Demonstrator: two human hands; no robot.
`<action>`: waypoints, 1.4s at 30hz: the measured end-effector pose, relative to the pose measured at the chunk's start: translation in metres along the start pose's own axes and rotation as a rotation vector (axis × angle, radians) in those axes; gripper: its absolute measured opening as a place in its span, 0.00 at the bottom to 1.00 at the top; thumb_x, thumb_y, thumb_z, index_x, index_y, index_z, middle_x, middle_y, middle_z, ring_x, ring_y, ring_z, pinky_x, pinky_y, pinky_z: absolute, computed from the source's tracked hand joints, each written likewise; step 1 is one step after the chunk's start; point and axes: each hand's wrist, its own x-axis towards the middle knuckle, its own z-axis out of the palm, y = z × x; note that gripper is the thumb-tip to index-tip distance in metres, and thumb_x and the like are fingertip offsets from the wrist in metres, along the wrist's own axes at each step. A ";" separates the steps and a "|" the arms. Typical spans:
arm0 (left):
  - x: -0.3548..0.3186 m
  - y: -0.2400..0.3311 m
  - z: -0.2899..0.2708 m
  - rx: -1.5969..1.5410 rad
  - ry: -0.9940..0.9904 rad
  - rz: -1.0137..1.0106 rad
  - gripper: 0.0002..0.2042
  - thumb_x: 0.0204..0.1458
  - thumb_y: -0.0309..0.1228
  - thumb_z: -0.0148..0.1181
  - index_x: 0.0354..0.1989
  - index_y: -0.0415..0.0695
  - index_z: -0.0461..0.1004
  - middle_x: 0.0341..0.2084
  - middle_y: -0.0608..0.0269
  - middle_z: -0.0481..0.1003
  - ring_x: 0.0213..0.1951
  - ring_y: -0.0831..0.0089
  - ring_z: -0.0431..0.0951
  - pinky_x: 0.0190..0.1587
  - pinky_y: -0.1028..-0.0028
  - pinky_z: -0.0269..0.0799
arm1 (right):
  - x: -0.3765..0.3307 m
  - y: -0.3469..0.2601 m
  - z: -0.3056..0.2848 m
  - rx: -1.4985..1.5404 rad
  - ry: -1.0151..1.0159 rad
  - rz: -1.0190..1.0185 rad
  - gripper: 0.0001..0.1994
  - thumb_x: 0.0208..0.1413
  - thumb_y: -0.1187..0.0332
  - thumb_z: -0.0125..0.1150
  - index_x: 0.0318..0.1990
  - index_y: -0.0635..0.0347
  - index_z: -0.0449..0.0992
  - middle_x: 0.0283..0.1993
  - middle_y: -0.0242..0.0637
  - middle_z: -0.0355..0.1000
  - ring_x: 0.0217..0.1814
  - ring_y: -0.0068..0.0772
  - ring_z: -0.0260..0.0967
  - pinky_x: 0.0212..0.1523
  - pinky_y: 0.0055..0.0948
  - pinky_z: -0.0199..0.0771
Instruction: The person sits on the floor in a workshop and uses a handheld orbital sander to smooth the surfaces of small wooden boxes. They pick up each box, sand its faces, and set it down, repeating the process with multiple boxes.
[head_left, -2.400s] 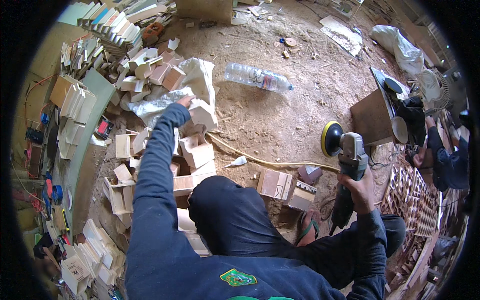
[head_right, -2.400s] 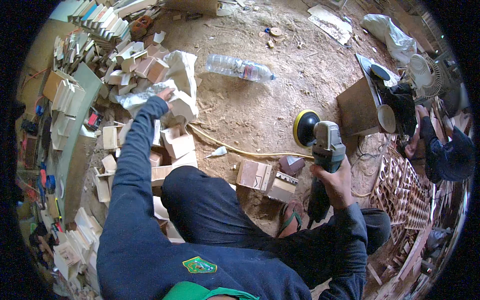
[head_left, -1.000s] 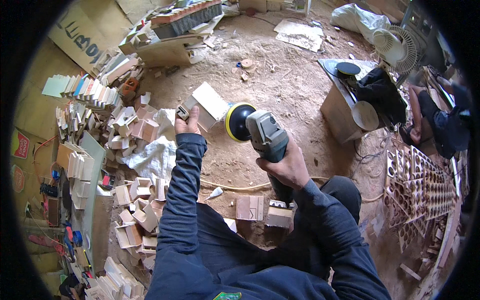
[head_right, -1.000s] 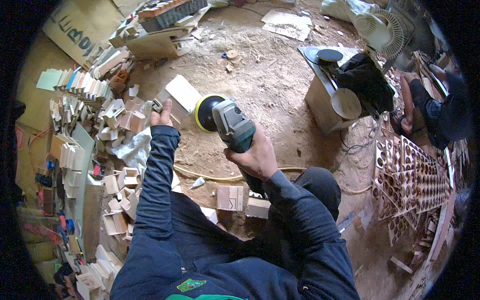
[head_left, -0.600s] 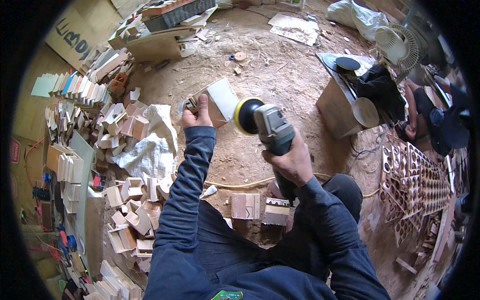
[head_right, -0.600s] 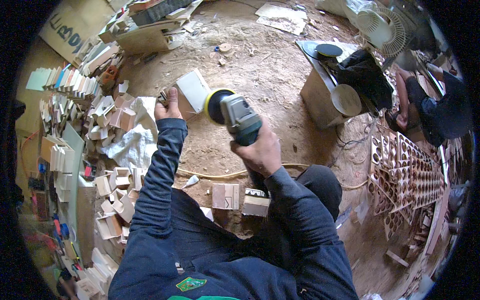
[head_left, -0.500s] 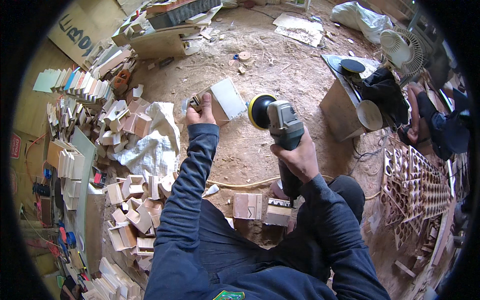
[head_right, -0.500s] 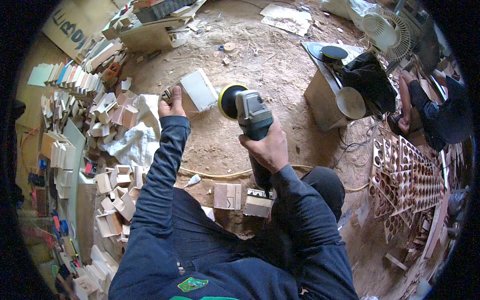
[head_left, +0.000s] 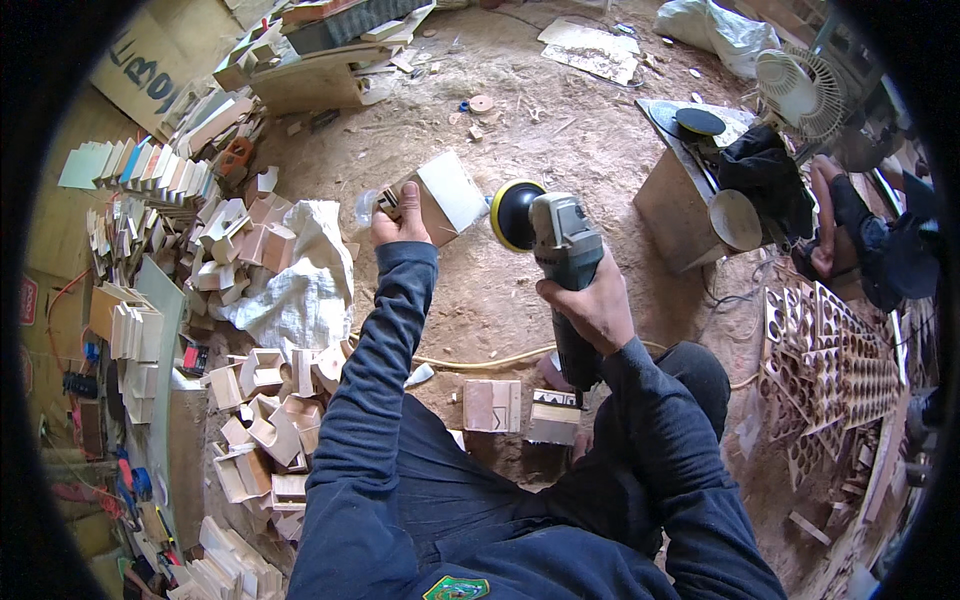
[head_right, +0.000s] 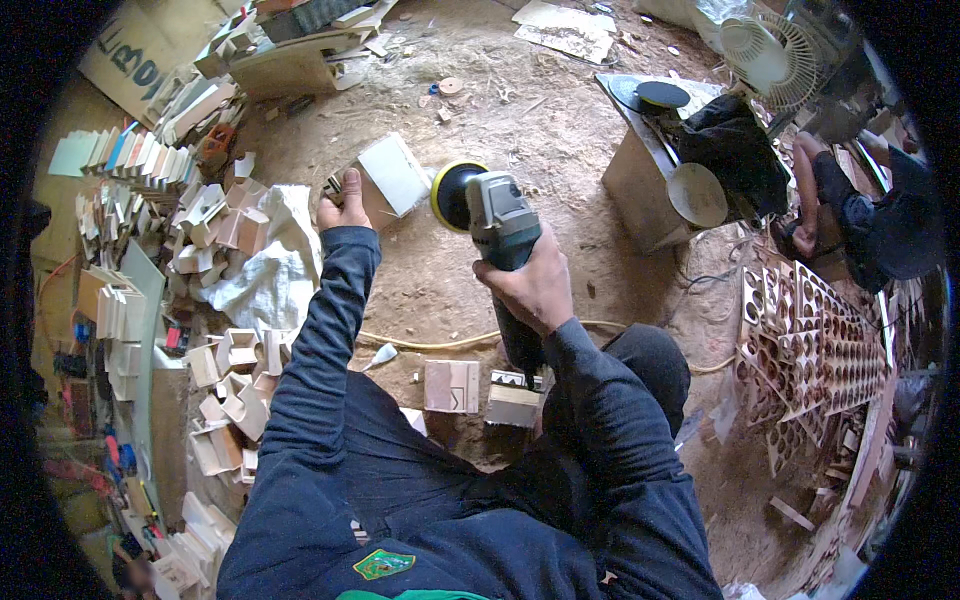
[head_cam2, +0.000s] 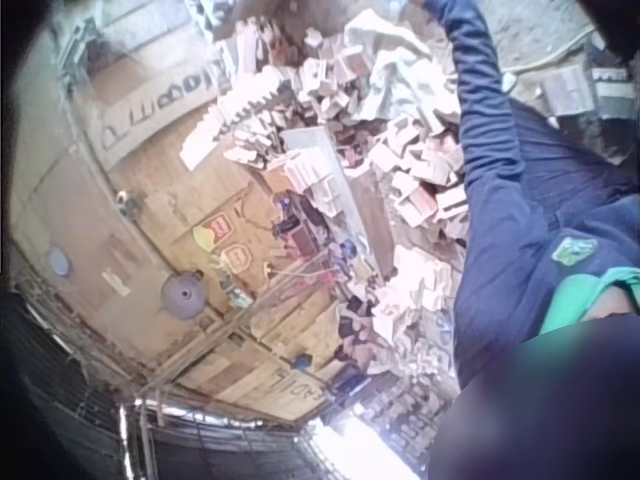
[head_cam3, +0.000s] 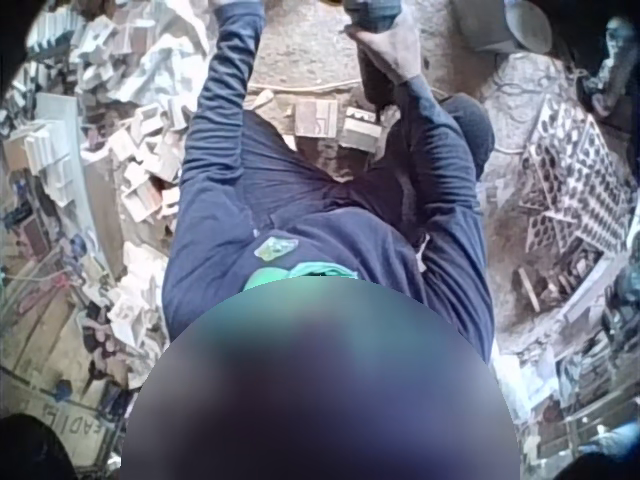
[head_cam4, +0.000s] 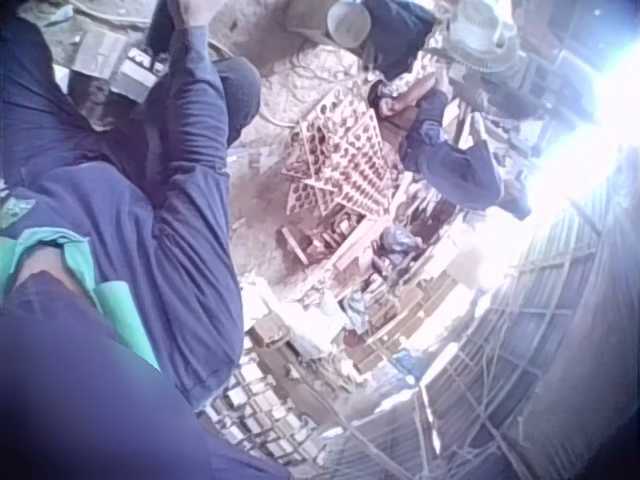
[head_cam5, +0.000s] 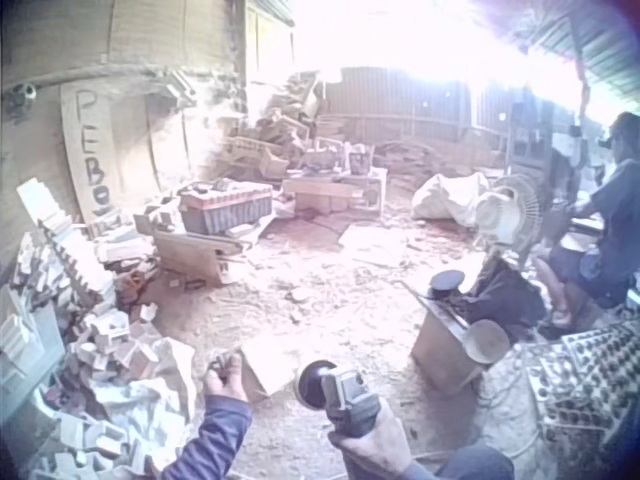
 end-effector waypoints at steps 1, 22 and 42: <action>-0.001 -0.001 0.002 -0.011 0.019 0.021 0.28 0.60 0.56 0.69 0.37 0.37 0.76 0.27 0.66 0.79 0.29 0.77 0.74 0.34 0.70 0.75 | -0.002 -0.001 -0.001 0.011 -0.018 -0.021 0.30 0.42 0.64 0.78 0.54 0.62 0.76 0.46 0.38 0.80 0.47 0.29 0.78 0.52 0.31 0.77; -0.016 -0.001 0.010 -0.071 0.051 -0.472 0.38 0.57 0.62 0.67 0.49 0.31 0.72 0.40 0.48 0.81 0.36 0.60 0.81 0.41 0.61 0.79 | -0.017 -0.005 0.001 -0.073 -0.046 -0.107 0.32 0.39 0.56 0.80 0.50 0.61 0.73 0.42 0.51 0.82 0.47 0.54 0.83 0.50 0.46 0.82; -0.027 0.031 0.006 -0.665 -0.078 -0.740 0.35 0.62 0.60 0.49 0.63 0.40 0.73 0.55 0.50 0.79 0.54 0.49 0.81 0.58 0.51 0.78 | -0.026 -0.002 -0.004 -0.079 -0.118 -0.028 0.35 0.41 0.62 0.79 0.59 0.60 0.75 0.50 0.40 0.80 0.51 0.34 0.78 0.57 0.35 0.77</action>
